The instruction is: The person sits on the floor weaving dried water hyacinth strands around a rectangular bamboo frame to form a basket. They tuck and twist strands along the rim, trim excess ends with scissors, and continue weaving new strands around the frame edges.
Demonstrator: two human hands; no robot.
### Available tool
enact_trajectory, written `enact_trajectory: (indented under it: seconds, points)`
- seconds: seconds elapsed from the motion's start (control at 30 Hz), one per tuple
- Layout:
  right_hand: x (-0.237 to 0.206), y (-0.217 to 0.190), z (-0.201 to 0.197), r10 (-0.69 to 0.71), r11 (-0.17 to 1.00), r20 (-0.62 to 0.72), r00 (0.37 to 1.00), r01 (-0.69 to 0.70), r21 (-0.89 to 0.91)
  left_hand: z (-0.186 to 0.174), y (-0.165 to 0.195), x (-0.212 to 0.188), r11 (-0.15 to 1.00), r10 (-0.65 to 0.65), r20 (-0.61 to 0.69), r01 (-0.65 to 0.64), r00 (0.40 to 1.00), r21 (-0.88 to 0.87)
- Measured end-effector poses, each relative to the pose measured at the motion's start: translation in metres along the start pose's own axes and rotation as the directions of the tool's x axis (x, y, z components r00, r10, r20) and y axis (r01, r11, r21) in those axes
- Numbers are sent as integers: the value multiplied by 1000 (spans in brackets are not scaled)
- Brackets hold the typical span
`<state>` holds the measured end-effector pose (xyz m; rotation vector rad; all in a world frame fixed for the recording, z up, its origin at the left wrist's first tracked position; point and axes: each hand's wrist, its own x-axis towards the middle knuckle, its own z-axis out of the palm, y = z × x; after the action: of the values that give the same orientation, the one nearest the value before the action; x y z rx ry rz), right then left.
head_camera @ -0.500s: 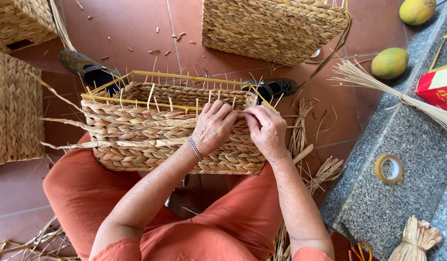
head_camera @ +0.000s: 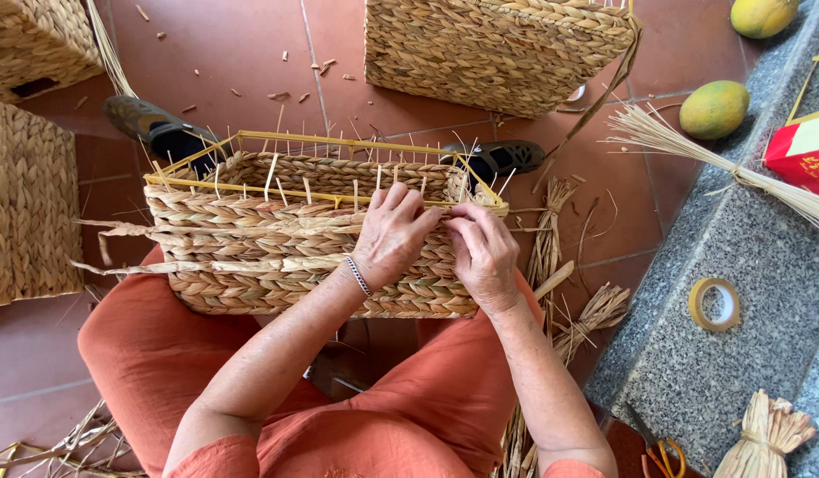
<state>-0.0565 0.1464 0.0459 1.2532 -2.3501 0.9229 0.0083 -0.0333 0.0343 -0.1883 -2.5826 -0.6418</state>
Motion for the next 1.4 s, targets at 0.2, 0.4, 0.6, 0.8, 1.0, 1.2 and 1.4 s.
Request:
enact_trajectory:
  seconds: [0.2, 0.4, 0.6, 0.8, 1.0, 1.2, 1.4]
  points:
    - [24, 5, 17, 64, 997, 44, 997, -65, 29, -10, -2, 1, 995, 19, 34, -23, 999, 97]
    - [45, 4, 30, 165, 986, 101, 981, -160, -52, -50, 1, -38, 999, 12, -47, -10, 999, 43]
    - [58, -13, 45, -131, 991, 25, 991, 130, 31, -84, -20, -61, 991, -100, 105, 90, 989, 95]
    - [86, -34, 13, -80, 947, 228, 970, 3, 320, -129, -48, -39, 964, -208, 32, 200, 978, 174]
    - [98, -56, 25, -108, 990, 162, 981, 91, 109, -144, -34, -26, 913, 83, -307, 51, 948, 405]
    - [99, -49, 28, -40, 986, 233, 972, 0, 169, -104, -27, -30, 991, 13, 7, -14, 1000, 136]
    - [109, -55, 33, 17, 991, 252, 968, -50, 126, -62, -68, 16, 871, -424, 312, 477, 850, -119]
